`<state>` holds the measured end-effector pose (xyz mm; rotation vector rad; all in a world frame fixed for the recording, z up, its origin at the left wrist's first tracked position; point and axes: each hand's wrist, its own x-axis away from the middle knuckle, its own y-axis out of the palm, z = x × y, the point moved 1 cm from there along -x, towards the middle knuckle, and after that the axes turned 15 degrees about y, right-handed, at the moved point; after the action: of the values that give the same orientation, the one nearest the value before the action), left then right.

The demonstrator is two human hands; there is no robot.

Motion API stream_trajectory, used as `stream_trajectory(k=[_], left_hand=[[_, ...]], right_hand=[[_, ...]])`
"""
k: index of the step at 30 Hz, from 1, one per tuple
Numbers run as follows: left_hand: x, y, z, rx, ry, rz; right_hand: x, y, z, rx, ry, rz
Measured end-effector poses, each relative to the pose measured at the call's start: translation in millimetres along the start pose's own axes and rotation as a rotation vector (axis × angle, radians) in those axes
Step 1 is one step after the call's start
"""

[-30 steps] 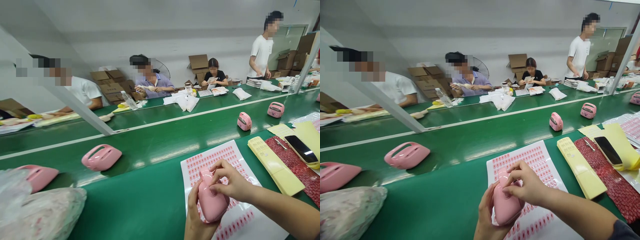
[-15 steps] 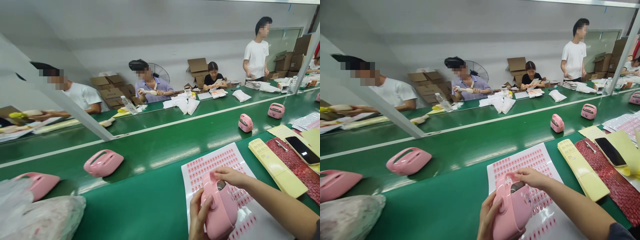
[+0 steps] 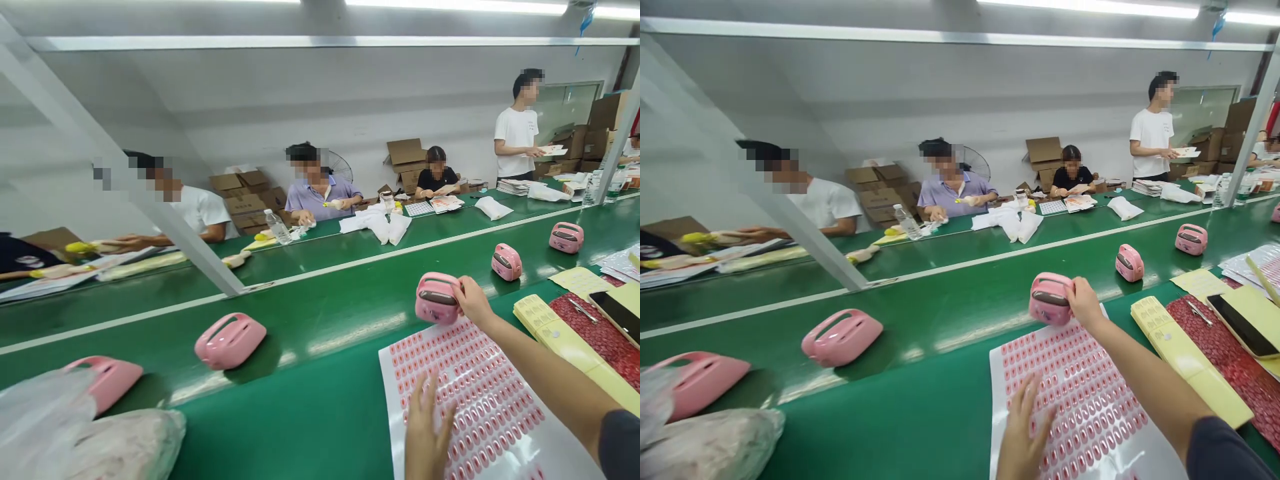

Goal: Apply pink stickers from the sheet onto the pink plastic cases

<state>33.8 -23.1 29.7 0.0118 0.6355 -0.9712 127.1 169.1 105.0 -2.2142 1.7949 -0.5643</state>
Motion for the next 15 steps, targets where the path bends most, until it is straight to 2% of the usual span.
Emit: stream_trajectory(k=[3,4,5,8,10,12,14,15], left_hand=[[12.6,15.3,-26.9,-0.120,0.175,-0.293],[15.5,18.8,-34.4,-0.147,0.220,-0.334],[17.1,21.4,-40.7,-0.169,0.257,-0.332],[14.8,23.3,-51.7,-0.210,0.317,-0.202],[8.3,21.2,-54.1,-0.230,0.316,-0.264],[0.2,16.9,-55.3,-0.315,0.305,-0.436],[-7.0,11.8,-57.0,-0.466,0.329,-0.587],[-9.4,9.6,-58.0,-0.537,0.365,-0.617]], right_hand=[[-40.1,9.2,-16.9,0.087,0.010,0.156],[-51.0,14.0,-20.5,0.121,0.024,0.188],[-60.2,19.3,-23.0,0.158,0.040,0.210],[-76.6,34.9,-26.1,0.271,0.082,0.239],[-77.6,42.1,-27.1,0.339,0.092,0.234],[-70.0,43.4,-28.2,0.393,0.095,0.222],[-53.4,36.1,-27.7,0.429,0.085,0.219],[-41.7,28.8,-25.8,0.443,0.065,0.222]])
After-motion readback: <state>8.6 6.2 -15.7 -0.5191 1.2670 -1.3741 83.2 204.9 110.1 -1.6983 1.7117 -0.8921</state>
